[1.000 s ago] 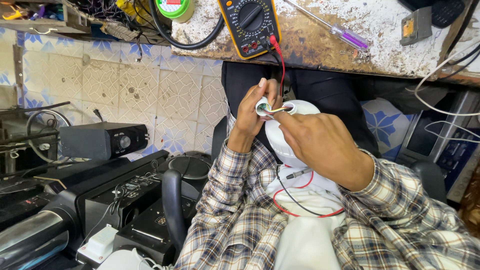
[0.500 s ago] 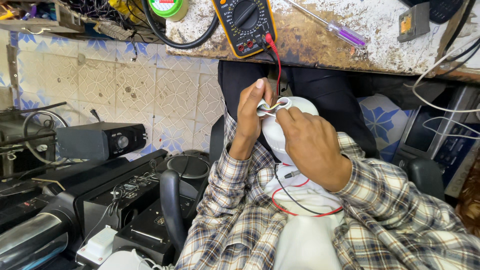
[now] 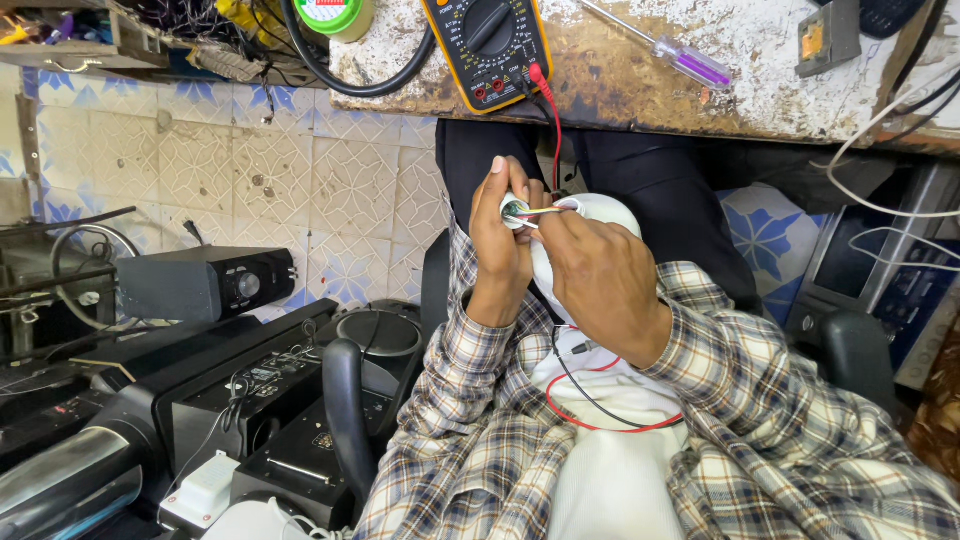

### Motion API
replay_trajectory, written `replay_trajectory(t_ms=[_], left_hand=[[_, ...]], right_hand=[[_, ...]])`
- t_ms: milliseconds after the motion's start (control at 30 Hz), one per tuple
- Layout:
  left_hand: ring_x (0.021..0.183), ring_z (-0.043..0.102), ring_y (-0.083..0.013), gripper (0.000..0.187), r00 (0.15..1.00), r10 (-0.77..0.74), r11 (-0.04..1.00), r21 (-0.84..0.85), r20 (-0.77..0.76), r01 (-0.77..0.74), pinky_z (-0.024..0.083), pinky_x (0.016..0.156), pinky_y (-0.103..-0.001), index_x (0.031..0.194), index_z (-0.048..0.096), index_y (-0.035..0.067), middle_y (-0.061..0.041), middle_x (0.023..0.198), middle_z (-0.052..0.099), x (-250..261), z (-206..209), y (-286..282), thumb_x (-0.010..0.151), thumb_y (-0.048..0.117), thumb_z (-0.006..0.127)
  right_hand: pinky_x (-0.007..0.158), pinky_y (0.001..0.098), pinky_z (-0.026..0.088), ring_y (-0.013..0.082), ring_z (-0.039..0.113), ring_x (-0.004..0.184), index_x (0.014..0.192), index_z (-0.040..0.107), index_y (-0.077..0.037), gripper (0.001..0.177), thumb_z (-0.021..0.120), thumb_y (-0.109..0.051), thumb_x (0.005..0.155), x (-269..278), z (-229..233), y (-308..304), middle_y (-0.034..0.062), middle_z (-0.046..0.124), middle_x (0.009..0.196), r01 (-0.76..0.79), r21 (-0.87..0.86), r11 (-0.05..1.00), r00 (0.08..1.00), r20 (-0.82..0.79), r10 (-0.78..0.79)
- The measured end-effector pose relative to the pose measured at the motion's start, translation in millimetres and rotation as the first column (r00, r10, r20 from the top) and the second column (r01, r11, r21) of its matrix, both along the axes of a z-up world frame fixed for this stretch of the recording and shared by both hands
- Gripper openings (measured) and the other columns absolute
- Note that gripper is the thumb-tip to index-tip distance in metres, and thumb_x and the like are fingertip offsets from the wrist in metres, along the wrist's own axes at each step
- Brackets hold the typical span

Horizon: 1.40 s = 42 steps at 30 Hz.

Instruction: The person holds a white plastic lamp housing and uses a screwdriver to open the top cap, then manipulates internal wires and a small circuit board while a multimeter is connected. The person adjusts the multimeter dial and continues to probe the internal components before closing the cap.

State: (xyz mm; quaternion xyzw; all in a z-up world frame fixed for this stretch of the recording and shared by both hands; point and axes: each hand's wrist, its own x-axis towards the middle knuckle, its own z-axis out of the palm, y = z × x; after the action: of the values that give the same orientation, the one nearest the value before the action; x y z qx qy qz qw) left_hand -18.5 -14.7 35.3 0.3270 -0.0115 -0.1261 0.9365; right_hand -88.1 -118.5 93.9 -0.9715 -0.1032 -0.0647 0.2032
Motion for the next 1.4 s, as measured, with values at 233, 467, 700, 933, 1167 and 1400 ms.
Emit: replay_trajectory(t_ms=[233, 467, 700, 933, 1167, 1400], left_hand=[[0.035, 0.031, -0.0055, 0.043, 0.998, -0.057, 0.997, -0.059, 0.001, 0.057, 0.022, 0.038, -0.018, 0.076, 0.047, 0.005, -0.002, 0.044, 0.033, 0.4, 6.1, 3.7, 0.111, 0.028, 0.036], [0.035, 0.033, -0.0051, 0.042, 0.990, -0.124, 0.990, -0.066, 0.066, 0.128, 0.024, 0.037, -0.017, 0.079, 0.047, 0.005, -0.003, 0.044, 0.035, 6.7, -5.9, 4.2, 0.112, 0.028, 0.034], [0.036, 0.032, -0.0055, 0.041, 0.966, -0.259, 0.925, -0.285, 0.010, 0.252, 0.024, 0.035, -0.014, 0.081, 0.048, 0.006, -0.001, 0.045, 0.031, 8.7, -13.3, 5.8, 0.112, 0.029, 0.035], [0.039, 0.030, -0.0041, 0.041, 0.960, -0.281, 0.932, -0.238, 0.001, 0.273, 0.027, 0.033, -0.014, 0.081, 0.047, 0.006, -0.001, 0.046, 0.033, 6.1, -10.8, 10.6, 0.112, 0.030, 0.035], [0.038, 0.031, -0.0040, 0.040, 0.951, -0.309, 0.921, -0.241, 0.020, 0.305, 0.029, 0.032, -0.013, 0.082, 0.046, 0.005, -0.001, 0.047, 0.031, 10.1, -18.2, 9.0, 0.112, 0.030, 0.036], [0.038, 0.032, -0.0052, 0.042, 0.969, -0.245, 0.959, -0.146, 0.006, 0.244, 0.029, 0.032, -0.014, 0.083, 0.047, 0.006, -0.001, 0.048, 0.031, 11.4, -11.6, 11.5, 0.112, 0.034, 0.037]], right_hand=[[0.057, 0.0340, 0.052, 0.0227, 0.066, 0.059, 0.091, 0.058, -0.016, 0.021, 0.052, -0.024, 0.109, 3.4, 8.6, -3.7, 0.0004, 0.056, 0.068, -0.005, 0.074, 0.997, 0.999, -0.039, 0.008], [0.052, 0.0391, 0.051, 0.0306, 0.066, 0.057, 0.090, 0.058, -0.013, 0.027, 0.048, -0.028, 0.111, 4.1, 15.0, -10.0, 0.0054, 0.057, 0.063, 0.033, 0.225, 0.974, 0.991, -0.131, -0.004], [0.050, 0.0413, 0.050, 0.0371, 0.066, 0.057, 0.094, 0.061, -0.010, 0.029, 0.048, -0.030, 0.111, 2.6, 14.2, -17.3, 0.0091, 0.057, 0.060, 0.114, 0.418, 0.901, 0.983, -0.177, -0.042], [0.050, 0.0413, 0.048, 0.0378, 0.065, 0.057, 0.098, 0.062, -0.010, 0.025, 0.051, -0.028, 0.111, 7.4, 19.2, -17.8, 0.0128, 0.058, 0.061, 0.110, 0.481, 0.870, 0.985, -0.171, -0.030], [0.057, 0.0420, 0.051, 0.0390, 0.067, 0.063, 0.110, 0.066, -0.010, 0.021, 0.048, -0.023, 0.110, 7.1, 22.7, -26.9, 0.0143, 0.064, 0.070, 0.125, 0.526, 0.841, 0.984, -0.175, -0.037], [0.078, 0.0547, 0.054, 0.0461, 0.066, 0.089, 0.147, 0.060, -0.003, 0.053, 0.040, 0.012, 0.100, 15.0, 24.3, -49.6, 0.0182, 0.061, 0.094, 0.025, 0.506, 0.862, 0.999, 0.006, -0.032]])
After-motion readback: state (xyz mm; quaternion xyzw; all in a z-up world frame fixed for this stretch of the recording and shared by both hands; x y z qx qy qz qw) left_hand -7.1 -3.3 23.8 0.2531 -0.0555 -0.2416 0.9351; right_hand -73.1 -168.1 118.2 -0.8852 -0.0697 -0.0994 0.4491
